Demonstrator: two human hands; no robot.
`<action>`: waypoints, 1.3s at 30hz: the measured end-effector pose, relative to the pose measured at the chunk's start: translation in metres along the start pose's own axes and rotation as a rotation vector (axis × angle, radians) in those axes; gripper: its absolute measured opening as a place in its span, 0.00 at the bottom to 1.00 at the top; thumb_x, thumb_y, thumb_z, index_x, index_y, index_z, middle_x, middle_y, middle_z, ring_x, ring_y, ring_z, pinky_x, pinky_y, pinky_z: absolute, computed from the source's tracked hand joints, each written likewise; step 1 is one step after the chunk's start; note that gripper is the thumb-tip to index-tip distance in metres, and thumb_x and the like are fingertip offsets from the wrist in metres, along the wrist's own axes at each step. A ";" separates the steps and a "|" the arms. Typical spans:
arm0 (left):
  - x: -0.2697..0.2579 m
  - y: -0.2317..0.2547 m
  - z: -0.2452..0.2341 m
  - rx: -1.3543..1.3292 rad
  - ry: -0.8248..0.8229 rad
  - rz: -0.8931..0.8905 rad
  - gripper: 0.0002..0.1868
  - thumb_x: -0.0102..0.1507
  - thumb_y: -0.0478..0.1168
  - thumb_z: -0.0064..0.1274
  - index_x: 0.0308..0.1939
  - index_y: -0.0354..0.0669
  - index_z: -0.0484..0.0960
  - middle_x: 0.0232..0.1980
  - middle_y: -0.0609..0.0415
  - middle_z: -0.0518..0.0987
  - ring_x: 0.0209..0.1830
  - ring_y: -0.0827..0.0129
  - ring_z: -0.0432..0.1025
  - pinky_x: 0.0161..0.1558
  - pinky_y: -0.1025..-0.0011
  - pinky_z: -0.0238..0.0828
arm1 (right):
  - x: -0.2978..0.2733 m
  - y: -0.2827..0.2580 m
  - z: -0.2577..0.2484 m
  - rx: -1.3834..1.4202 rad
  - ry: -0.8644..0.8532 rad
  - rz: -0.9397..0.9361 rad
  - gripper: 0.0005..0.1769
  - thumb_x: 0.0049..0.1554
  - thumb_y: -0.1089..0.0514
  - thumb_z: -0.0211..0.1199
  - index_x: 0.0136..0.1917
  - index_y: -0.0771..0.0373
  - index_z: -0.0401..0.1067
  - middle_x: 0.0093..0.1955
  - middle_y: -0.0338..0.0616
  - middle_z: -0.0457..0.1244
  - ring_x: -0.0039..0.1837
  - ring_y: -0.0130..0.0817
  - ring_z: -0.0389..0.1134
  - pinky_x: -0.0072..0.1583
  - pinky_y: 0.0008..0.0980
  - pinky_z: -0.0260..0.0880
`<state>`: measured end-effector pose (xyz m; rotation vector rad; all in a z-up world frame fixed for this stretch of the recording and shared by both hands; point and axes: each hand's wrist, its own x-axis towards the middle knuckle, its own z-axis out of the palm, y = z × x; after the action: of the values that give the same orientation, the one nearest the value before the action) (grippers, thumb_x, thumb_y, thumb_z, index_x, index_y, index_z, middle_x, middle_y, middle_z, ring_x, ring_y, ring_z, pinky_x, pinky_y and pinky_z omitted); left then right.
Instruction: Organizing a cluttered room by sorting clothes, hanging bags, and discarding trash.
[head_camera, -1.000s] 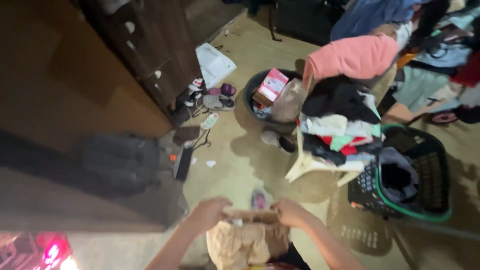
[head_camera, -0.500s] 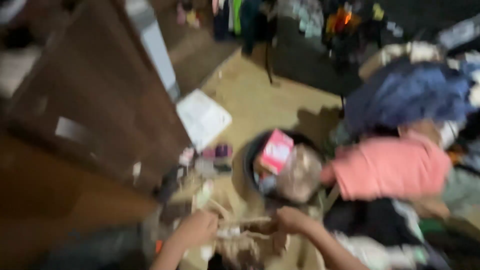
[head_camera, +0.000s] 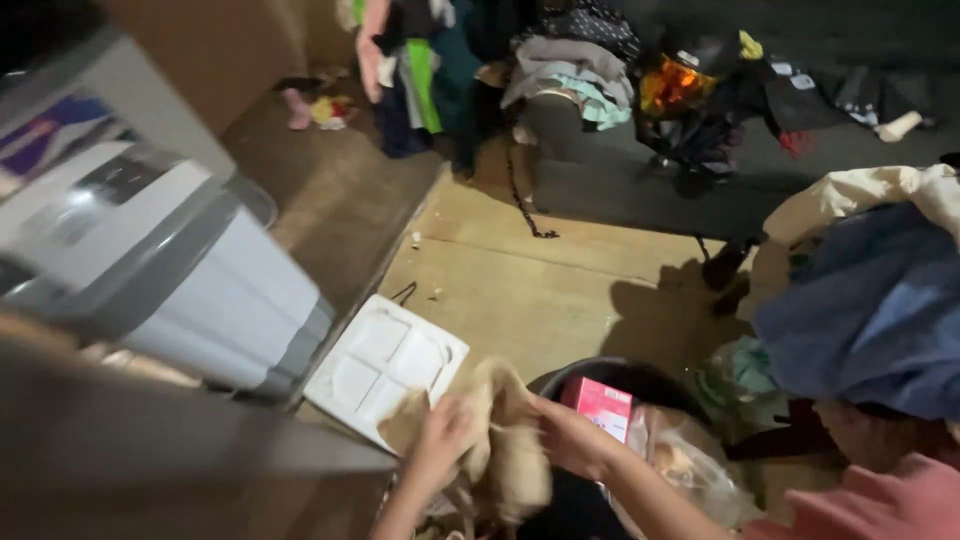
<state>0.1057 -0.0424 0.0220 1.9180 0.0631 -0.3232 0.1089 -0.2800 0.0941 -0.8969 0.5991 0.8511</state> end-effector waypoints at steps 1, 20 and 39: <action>0.020 0.025 0.003 0.002 -0.022 -0.008 0.23 0.64 0.48 0.57 0.59 0.37 0.79 0.52 0.49 0.84 0.52 0.65 0.78 0.56 0.67 0.75 | 0.019 -0.017 0.004 0.019 0.013 0.004 0.25 0.60 0.42 0.55 0.60 0.60 0.76 0.48 0.38 0.73 0.44 0.29 0.74 0.48 0.28 0.75; 0.678 0.268 0.050 0.278 0.321 0.502 0.36 0.60 0.43 0.61 0.69 0.33 0.67 0.53 0.35 0.80 0.51 0.43 0.77 0.51 0.55 0.74 | 0.281 -0.630 -0.056 -0.488 0.000 -0.801 0.21 0.68 0.51 0.54 0.61 0.69 0.76 0.57 0.43 0.69 0.60 0.29 0.67 0.64 0.31 0.66; 1.244 0.388 0.243 1.490 -0.595 0.482 0.50 0.57 0.59 0.62 0.78 0.61 0.53 0.83 0.49 0.46 0.81 0.43 0.42 0.69 0.36 0.44 | 0.560 -1.042 -0.320 -0.400 0.505 -0.467 0.33 0.61 0.47 0.57 0.76 0.59 0.57 0.60 0.49 0.68 0.59 0.39 0.70 0.62 0.42 0.70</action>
<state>1.3308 -0.5465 -0.0210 3.0321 -1.3530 -0.6987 1.2494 -0.7059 -0.0488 -1.5689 0.6226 0.3141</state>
